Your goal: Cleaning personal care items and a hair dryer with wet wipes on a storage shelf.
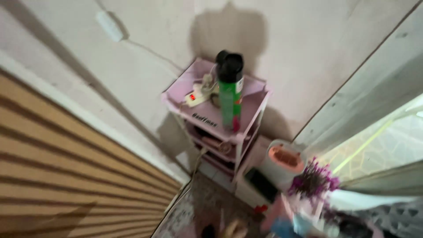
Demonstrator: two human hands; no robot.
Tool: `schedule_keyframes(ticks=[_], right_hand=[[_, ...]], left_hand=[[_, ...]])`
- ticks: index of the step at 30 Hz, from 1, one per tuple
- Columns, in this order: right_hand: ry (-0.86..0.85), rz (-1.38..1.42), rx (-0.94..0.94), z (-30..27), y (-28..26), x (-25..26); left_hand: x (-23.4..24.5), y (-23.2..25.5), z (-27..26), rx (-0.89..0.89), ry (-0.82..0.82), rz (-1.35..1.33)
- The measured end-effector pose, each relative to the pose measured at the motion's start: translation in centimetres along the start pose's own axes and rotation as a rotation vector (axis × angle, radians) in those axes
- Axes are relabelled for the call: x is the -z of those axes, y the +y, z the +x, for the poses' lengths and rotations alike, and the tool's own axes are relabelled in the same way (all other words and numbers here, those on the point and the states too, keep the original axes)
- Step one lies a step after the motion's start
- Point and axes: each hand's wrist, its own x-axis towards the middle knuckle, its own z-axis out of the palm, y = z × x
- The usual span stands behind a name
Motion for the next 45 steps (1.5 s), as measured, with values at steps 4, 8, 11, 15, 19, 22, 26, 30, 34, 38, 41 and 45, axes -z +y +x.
schedule_keyframes(ticks=[4,8,11,15,19,22,26,30,34,38,41,45], right_hand=[[0.033,0.002,-0.034,-2.7,-7.8,-4.7],[-0.07,0.09,0.005,1.3,-18.3,-12.3],[-0.142,0.063,0.095,1.9,-21.3,-15.8],[-0.281,0.157,0.142,1.7,-22.0,-18.2],[-0.399,0.033,0.133,1.4,-22.2,-19.5],[-0.398,-0.471,0.094,0.9,-24.0,-20.5],[-0.45,-0.727,0.5,0.7,-24.8,-21.1],[-0.427,-0.848,0.328,0.6,-25.5,-22.1],[-0.379,-0.931,0.389,0.9,-23.7,-22.1],[-0.346,-0.916,0.389,0.3,-23.5,-22.6],[-0.347,-0.905,0.357,0.3,-22.7,-22.7],[-0.306,-0.777,0.318,0.3,-19.9,-22.5]], left_hand=[[4.8,10.2,1.5,0.047,-0.038,-0.047],[6.3,22.1,0.4,-0.004,-0.145,-0.444],[7.5,21.3,0.4,-0.118,0.061,-0.338],[8.7,19.9,-0.2,-0.076,0.316,-0.755],[9.6,21.6,-0.9,-0.143,0.439,-0.98],[9.9,24.6,-1.3,-0.088,0.531,-0.978],[10.0,25.6,-1.4,-0.131,0.551,-0.888],[9.6,26.6,-1.6,-0.089,0.59,-0.657],[9.1,24.7,-1.3,-0.164,0.625,-0.385],[8.9,23.7,-1.5,-0.281,0.595,-0.39],[8.9,23.4,-1.7,-0.104,0.619,-0.363],[8.8,24.5,-2.1,-0.195,0.63,-0.306]])
